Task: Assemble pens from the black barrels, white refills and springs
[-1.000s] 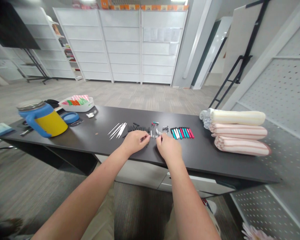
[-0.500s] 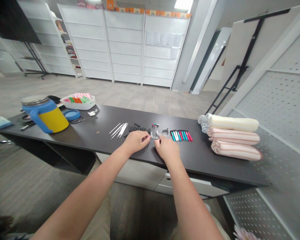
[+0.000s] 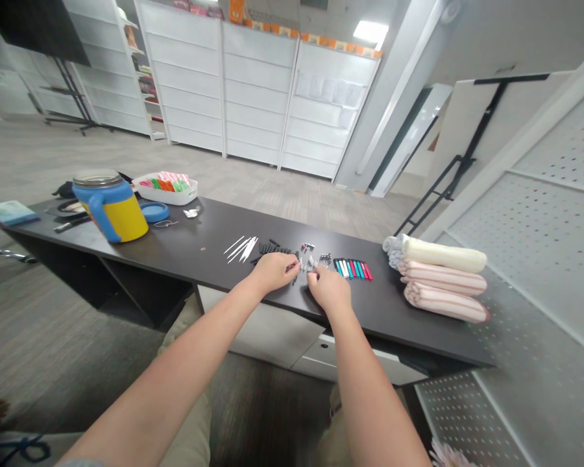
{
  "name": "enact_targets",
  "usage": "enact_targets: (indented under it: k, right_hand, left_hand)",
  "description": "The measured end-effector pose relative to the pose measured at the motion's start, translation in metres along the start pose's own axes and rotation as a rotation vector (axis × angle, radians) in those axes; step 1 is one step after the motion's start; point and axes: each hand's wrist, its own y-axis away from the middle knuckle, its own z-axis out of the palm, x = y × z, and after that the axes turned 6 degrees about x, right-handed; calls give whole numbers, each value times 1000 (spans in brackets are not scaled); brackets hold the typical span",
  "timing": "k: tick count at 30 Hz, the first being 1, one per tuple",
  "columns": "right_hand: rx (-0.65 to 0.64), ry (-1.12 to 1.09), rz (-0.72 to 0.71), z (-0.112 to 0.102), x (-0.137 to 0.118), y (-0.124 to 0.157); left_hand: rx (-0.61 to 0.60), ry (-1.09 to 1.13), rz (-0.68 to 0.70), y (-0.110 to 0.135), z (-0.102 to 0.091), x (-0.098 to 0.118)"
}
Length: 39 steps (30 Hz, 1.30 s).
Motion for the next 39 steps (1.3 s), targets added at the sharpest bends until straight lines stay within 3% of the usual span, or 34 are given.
enact_targets:
  k: [8, 13, 16, 20, 24, 27, 30, 33, 36, 39]
  right_hand:
    - [27, -21, 14, -7, -2, 4]
    - [17, -20, 20, -9, -7, 7]
    - [4, -26, 21, -11, -8, 9]
    - [-1, -39, 29, -13, -9, 12]
    - [13, -47, 46, -18, -13, 15]
    - [38, -47, 53, -27, -19, 31]
    - [84, -38, 74, -25, -25, 79]
    - [73, -53, 87, 10, -30, 162]
    - [-213, -76, -30, 70, -45, 256]
    - [-597, -183, -310, 122, -77, 332]
  left_hand:
    - [5, -17, 10, 7, -12, 6]
    - [-25, 11, 28, 44, -22, 25]
    - [-131, 35, 25, 95, -15, 42]
    - [-378, 26, -82, 194, 1, 52]
    - [-705, -45, -273, 287, 16, 44]
    - [-986, -60, -319, 324, 32, 38]
    - [-1074, -67, -330, 338, 47, 37]
    - [-1103, -54, -334, 347, 56, 39]
    - [-1129, -43, -338, 355, 59, 38]
    - [-1143, -33, -343, 359, 61, 38]
